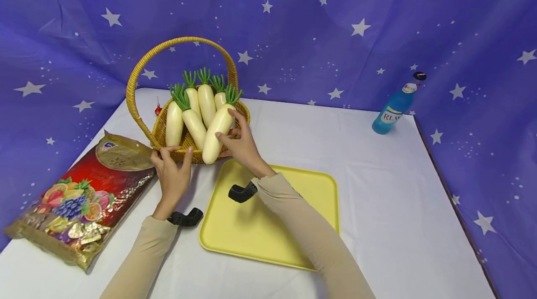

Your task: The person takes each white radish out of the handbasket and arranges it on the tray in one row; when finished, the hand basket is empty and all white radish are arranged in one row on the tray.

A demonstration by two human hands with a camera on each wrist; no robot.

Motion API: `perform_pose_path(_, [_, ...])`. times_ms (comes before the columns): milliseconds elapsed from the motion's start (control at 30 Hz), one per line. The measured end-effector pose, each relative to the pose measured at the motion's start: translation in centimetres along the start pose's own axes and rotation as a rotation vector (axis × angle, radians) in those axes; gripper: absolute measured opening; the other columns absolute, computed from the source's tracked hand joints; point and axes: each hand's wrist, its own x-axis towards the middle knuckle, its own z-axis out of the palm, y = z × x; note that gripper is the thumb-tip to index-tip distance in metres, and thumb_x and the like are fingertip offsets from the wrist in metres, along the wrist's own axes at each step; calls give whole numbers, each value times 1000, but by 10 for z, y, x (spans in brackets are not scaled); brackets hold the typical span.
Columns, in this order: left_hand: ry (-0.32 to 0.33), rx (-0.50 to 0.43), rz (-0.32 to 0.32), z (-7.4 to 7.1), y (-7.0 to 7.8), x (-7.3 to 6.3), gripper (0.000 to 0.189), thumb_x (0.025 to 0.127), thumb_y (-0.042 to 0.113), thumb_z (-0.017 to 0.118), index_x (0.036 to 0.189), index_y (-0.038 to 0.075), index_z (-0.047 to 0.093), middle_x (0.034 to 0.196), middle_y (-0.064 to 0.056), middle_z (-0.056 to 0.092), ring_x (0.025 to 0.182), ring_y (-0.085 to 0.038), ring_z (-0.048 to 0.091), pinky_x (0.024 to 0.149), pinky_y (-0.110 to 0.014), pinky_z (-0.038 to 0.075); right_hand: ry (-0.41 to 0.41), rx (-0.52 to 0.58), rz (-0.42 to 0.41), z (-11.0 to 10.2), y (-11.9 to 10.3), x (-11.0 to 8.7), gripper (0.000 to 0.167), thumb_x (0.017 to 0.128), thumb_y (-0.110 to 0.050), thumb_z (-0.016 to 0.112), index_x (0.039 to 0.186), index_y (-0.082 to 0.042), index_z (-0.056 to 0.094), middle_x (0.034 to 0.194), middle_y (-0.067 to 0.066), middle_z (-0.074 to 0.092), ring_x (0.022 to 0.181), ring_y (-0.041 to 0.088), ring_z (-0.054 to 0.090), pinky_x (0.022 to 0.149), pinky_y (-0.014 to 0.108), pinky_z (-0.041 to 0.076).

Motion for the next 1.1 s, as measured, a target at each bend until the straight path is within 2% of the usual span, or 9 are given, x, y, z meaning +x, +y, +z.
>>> perform_pose_path(133, [-4,-4,1,-1,0,1,47,83,51,55,108,12,46,142,-29,9,129,-48,22,103,-58,20,7,-7,-8,1,1,-27,64,89,-9,56,137,-37,25,93,10,46,71,16,60,71,53,51])
perform_pose_path(267, [-2,-12,5,-2,0,3,46,83,50,55,108,12,45,142,-29,8,130,-48,20,103,-59,18,16,-13,13,4,3,-53,65,88,-10,57,137,-37,24,102,15,48,76,15,62,67,44,54])
perform_pose_path(367, [-6,-17,13,-2,-1,4,46,84,50,55,108,12,45,141,-29,9,130,-47,21,103,-58,18,17,-9,47,4,10,-73,66,87,-9,57,138,-35,24,107,18,49,75,15,64,65,42,54])
perform_pose_path(433, [-11,-19,12,-1,-1,3,47,84,50,55,108,11,45,141,-29,9,130,-47,21,103,-58,18,10,0,76,4,17,-87,66,87,-9,57,138,-35,23,109,17,49,74,14,65,66,45,54])
perform_pose_path(633, [-17,-14,8,-2,-1,1,46,84,49,55,108,11,45,141,-29,8,130,-47,21,104,-56,18,-41,1,180,4,44,-119,67,88,-13,58,139,-32,21,104,14,48,67,14,64,65,47,53])
perform_pose_path(867, [-1,-8,31,-2,-1,2,45,84,48,56,107,11,46,140,-29,11,128,-47,24,103,-56,20,-100,-18,261,10,65,-130,65,87,-22,61,139,-34,24,104,17,47,71,17,64,63,42,54])
perform_pose_path(1100, [-4,-12,26,-3,-1,1,46,84,49,56,108,11,46,140,-29,11,128,-47,24,103,-57,20,-104,-46,281,16,75,-128,62,87,-23,60,138,-37,27,101,14,46,65,14,62,61,40,54])
